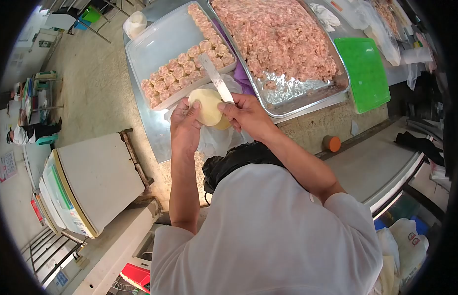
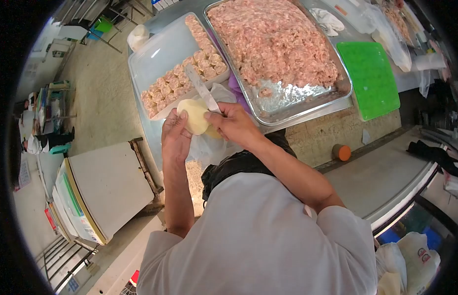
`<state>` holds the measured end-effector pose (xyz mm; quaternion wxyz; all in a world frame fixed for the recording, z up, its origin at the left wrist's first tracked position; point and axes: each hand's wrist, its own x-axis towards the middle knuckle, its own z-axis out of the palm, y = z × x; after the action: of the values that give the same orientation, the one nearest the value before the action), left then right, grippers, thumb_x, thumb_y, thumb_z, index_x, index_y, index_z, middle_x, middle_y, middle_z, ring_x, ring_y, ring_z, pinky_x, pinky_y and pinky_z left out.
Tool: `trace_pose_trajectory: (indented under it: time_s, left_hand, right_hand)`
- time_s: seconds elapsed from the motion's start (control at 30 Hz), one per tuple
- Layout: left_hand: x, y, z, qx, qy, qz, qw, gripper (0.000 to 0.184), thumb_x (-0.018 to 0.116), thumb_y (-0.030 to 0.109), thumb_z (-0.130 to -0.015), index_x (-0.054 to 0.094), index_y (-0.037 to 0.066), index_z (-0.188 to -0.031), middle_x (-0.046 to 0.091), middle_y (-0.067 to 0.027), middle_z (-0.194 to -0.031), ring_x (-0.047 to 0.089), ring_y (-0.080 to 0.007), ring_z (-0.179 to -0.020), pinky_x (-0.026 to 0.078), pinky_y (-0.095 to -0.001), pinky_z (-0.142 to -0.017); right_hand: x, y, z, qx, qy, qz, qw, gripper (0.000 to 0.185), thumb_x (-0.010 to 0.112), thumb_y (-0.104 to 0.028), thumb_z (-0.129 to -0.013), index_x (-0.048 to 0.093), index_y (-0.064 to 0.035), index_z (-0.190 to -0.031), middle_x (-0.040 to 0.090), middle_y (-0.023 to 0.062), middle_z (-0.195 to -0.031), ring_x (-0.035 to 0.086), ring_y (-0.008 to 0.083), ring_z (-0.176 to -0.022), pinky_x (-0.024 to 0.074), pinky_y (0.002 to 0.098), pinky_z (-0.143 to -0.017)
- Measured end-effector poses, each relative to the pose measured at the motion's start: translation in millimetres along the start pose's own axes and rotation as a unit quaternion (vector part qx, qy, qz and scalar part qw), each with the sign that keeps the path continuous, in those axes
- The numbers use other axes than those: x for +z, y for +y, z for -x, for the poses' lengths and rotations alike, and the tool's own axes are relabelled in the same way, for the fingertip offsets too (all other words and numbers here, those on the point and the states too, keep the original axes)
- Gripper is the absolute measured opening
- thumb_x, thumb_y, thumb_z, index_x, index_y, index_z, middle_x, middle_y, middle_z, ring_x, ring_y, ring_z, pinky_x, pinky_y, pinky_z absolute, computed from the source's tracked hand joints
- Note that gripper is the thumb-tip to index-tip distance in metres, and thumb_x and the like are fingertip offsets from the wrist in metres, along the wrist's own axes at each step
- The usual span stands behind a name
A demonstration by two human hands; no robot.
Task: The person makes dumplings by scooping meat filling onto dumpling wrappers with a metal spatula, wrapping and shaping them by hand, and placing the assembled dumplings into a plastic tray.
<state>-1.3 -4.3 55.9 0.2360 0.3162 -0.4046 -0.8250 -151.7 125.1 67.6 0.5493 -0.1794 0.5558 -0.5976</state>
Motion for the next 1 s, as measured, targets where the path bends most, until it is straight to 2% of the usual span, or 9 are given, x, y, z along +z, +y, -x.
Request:
trace_pose_trajectory:
  time_s: [0.07,0.13,0.2,0.27,0.67,0.77,0.83,0.93,1.0]
  left_hand:
    - [-7.2,2.1,-0.9,0.009,0.009,-0.072,0.997,0.03,0.067,0.015,-0.099,0.057,-0.001,-0.122,0.068,-0.0108,-0.109,0.067,-0.0188,-0.088,0.055,-0.033,-0.079]
    - [18.8,2.1,0.7,0.198,0.122,-0.29,0.928,0.026,0.069,0.013,-0.098,0.059,-0.002,-0.117,0.069,-0.0084,-0.103,0.065,-0.0156,-0.086,0.053,-0.0306,-0.077]
    - [24.7,3.0,2.7,0.242,0.103,-0.369,0.892,0.023,0.07,0.01,-0.096,0.061,-0.001,-0.114,0.068,-0.0061,-0.1,0.063,-0.013,-0.085,0.052,-0.0281,-0.075]
    - [14.8,3.3,7.6,0.145,-0.039,-0.315,0.937,0.02,0.071,0.006,-0.095,0.063,0.0,-0.111,0.067,-0.0041,-0.1,0.06,-0.0108,-0.086,0.049,-0.0254,-0.074]
    - [20.2,1.3,13.7,0.125,-0.016,-0.259,0.958,0.015,0.062,0.012,-0.102,0.068,-0.001,-0.103,0.067,-0.004,-0.087,0.057,-0.0094,-0.073,0.048,-0.026,-0.066]
    - [5.1,-4.8,11.0,0.141,-0.044,-0.255,0.956,0.017,0.059,0.009,-0.102,0.062,-0.002,-0.115,0.066,-0.0058,-0.099,0.062,-0.0116,-0.087,0.052,-0.0294,-0.077]
    - [1.6,-11.2,4.8,0.147,0.043,-0.217,0.964,0.024,0.057,0.015,-0.104,0.059,-0.002,-0.121,0.064,-0.0077,-0.11,0.061,-0.0141,-0.099,0.052,-0.0337,-0.087]
    - [7.8,2.8,5.1,0.073,0.062,0.045,0.994,0.032,0.051,0.024,-0.107,0.055,-0.001,-0.127,0.061,-0.009,-0.12,0.059,-0.0177,-0.111,0.049,-0.0383,-0.098]
    - [-8.4,-2.1,6.2,0.039,0.056,0.122,0.99,0.032,0.046,0.025,-0.108,0.055,0.0,-0.126,0.061,-0.0095,-0.122,0.06,-0.0205,-0.113,0.051,-0.038,-0.095]
  right_hand:
    - [1.2,-5.8,0.1,-0.005,-0.003,-0.009,1.0,0.027,0.066,-0.028,-0.101,0.066,-0.0028,-0.091,0.053,-0.002,-0.064,0.046,0.0058,-0.05,0.0372,0.0257,-0.044]
    - [-0.3,-10.1,-3.5,0.004,-0.002,0.005,1.0,0.03,0.066,-0.029,-0.101,0.065,-0.0021,-0.089,0.053,-0.0017,-0.064,0.046,0.0064,-0.05,0.0374,0.0261,-0.044]
    - [-2.0,-5.5,-8.7,0.006,-0.007,-0.01,1.0,0.03,0.066,-0.03,-0.101,0.064,-0.0024,-0.088,0.053,-0.0015,-0.064,0.046,0.0064,-0.05,0.0374,0.0264,-0.044]
    - [-3.0,-2.9,-9.1,0.01,-0.018,-0.019,1.0,0.031,0.065,-0.03,-0.101,0.064,-0.0027,-0.088,0.053,-0.0014,-0.064,0.046,0.0066,-0.05,0.0373,0.0266,-0.043]
    - [1.5,-4.4,-6.7,0.008,0.001,0.017,1.0,0.029,0.064,-0.03,-0.103,0.068,-0.0037,-0.091,0.055,-0.0029,-0.07,0.045,0.0061,-0.051,0.037,0.0246,-0.045]
    - [3.3,-3.7,-4.9,-0.004,0.002,0.054,0.999,0.025,0.063,-0.028,-0.103,0.068,-0.0044,-0.095,0.055,-0.0031,-0.072,0.046,0.0053,-0.053,0.0382,0.0239,-0.046]
    - [0.5,-6.5,-0.2,-0.019,0.022,0.079,0.996,0.023,0.062,-0.026,-0.103,0.068,-0.0047,-0.097,0.056,-0.0033,-0.074,0.048,0.0045,-0.057,0.04,0.0234,-0.049]
    - [-33.5,-2.9,10.5,-0.133,0.087,0.148,0.976,0.02,0.058,-0.021,-0.105,0.069,-0.0049,-0.107,0.058,-0.0034,-0.077,0.055,0.0068,-0.065,0.0466,0.0292,-0.056]
    - [-67.1,-17.7,21.5,-0.275,0.166,0.307,0.896,0.019,0.055,-0.012,-0.1,0.071,-0.0066,-0.108,0.064,0.0148,-0.082,0.067,0.023,-0.08,0.0531,0.0379,-0.069]
